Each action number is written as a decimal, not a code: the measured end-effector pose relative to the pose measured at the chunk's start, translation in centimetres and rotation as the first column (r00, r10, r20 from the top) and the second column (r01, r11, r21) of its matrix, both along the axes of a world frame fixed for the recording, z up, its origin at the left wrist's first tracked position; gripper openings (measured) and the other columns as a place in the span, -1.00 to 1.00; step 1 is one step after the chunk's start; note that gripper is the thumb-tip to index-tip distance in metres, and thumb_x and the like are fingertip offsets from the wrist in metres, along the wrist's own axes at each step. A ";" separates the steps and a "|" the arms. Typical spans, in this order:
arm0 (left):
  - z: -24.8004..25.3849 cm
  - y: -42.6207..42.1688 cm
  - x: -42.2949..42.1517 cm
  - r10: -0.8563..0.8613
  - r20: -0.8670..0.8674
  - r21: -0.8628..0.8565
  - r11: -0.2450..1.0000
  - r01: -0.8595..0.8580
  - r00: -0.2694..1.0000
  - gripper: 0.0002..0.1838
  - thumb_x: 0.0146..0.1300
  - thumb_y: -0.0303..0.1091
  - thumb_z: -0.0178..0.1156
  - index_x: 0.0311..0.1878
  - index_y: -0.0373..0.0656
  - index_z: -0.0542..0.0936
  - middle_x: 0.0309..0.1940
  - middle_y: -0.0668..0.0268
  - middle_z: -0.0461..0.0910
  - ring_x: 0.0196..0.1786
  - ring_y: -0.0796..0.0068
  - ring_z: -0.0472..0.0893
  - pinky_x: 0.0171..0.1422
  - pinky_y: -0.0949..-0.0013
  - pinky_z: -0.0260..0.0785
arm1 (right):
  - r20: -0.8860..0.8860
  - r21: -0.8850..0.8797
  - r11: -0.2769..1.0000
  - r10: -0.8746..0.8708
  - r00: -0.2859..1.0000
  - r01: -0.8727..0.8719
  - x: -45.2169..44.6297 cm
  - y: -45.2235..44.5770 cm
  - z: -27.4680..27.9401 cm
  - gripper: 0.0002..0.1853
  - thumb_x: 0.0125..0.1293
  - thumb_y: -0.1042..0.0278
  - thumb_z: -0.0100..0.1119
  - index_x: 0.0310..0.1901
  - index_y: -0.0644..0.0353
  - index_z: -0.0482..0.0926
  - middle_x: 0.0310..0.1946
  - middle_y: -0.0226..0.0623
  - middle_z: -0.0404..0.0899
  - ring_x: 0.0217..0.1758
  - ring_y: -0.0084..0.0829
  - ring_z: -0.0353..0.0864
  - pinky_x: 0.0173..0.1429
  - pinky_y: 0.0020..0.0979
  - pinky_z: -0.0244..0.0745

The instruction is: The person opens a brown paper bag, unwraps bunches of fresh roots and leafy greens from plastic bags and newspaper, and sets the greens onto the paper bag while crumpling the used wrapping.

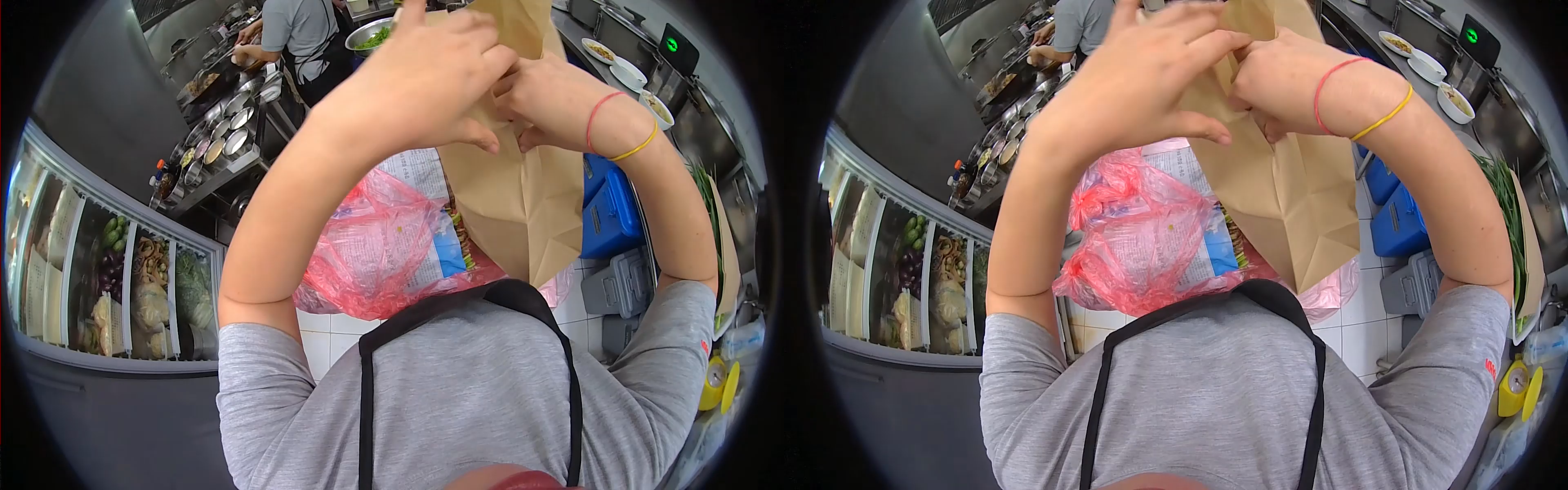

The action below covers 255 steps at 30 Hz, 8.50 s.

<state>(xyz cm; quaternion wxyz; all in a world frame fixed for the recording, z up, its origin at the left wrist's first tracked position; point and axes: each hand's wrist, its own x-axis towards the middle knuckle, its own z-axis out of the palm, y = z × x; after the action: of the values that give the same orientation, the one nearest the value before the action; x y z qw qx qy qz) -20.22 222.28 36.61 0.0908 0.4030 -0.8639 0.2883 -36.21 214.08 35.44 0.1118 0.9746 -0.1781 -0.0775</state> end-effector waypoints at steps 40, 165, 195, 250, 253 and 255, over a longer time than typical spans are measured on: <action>-6.6 -0.4 0.9 -0.081 -0.156 0.257 0.959 0.119 0.984 -0.80 0.11 -0.18 0.21 -0.31 -0.09 0.59 -0.25 0.41 0.52 -0.05 0.43 0.47 0.42 -0.19 -0.22 | 0.024 0.084 0.976 0.198 0.980 -0.199 -1.8 1.5 -1.6 -0.90 0.00 0.38 0.21 -0.38 0.01 0.58 -0.43 -0.37 0.54 -0.07 -0.35 0.48 0.12 -0.17 0.29; -7.4 0.1 3.4 -0.241 -0.585 0.373 0.768 0.521 0.774 -0.85 0.11 -0.26 0.27 -0.44 -0.11 0.59 -0.61 0.47 0.44 -0.41 0.53 0.41 0.05 0.33 0.05 | 0.412 0.813 0.504 -0.141 0.900 -0.293 -4.0 0.6 -3.9 -0.67 -0.03 0.31 0.45 -0.48 0.23 0.42 -0.58 -0.50 0.37 -0.47 -0.67 0.28 -0.42 -0.52 0.19; -9.2 0.2 1.7 -0.050 -0.874 0.283 0.756 0.590 0.484 -0.84 0.20 -0.29 0.20 -0.38 -0.19 0.57 -0.52 0.36 0.51 -0.40 0.51 0.43 -0.02 0.45 0.23 | 0.720 -0.034 0.895 0.331 0.610 -0.445 -2.7 1.4 -5.3 -0.80 0.03 0.28 0.25 -0.44 0.18 0.46 -0.47 -0.30 0.31 -0.34 -0.23 0.37 -0.14 -0.31 0.23; -8.9 0.6 3.7 0.210 -0.676 0.655 0.611 0.444 0.707 -0.69 0.07 -0.25 0.33 -0.17 -0.21 0.58 -0.38 0.30 0.60 -0.28 0.52 0.54 -0.13 0.44 0.34 | 0.285 0.433 0.842 0.209 0.935 -0.321 -1.6 1.7 -8.7 -0.63 -0.05 0.09 0.35 -0.27 0.12 0.53 -0.45 -0.35 0.52 -0.25 -0.23 0.54 0.07 -0.14 0.23; -8.6 1.1 3.2 0.077 -0.556 0.483 0.840 0.247 0.827 -0.53 -0.02 -0.14 0.36 -0.07 -0.15 0.51 -0.35 0.28 0.57 -0.21 0.36 0.56 0.00 0.35 0.29 | 0.146 0.466 0.843 0.227 0.963 -0.269 -0.9 2.2 -8.7 -0.76 0.04 0.16 0.27 -0.39 0.15 0.56 -0.44 -0.33 0.53 -0.27 -0.25 0.53 0.05 -0.24 0.27; -8.4 1.6 2.5 -0.065 -0.470 0.238 0.951 0.197 0.880 -0.43 -0.08 -0.07 0.38 -0.02 -0.12 0.46 -0.34 0.27 0.55 -0.16 0.29 0.56 0.07 0.30 0.26 | 0.136 0.461 0.842 0.245 0.960 -0.280 -0.9 2.3 -8.6 -0.79 0.09 0.19 0.23 -0.46 0.16 0.57 -0.44 -0.33 0.53 -0.28 -0.26 0.53 0.04 -0.28 0.27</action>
<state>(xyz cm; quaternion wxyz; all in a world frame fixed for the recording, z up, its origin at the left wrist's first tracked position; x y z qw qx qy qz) -17.73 223.87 28.20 0.2531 0.4081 -0.8755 0.0538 -37.11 216.39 26.80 -0.1278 0.9892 -0.0223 -0.0677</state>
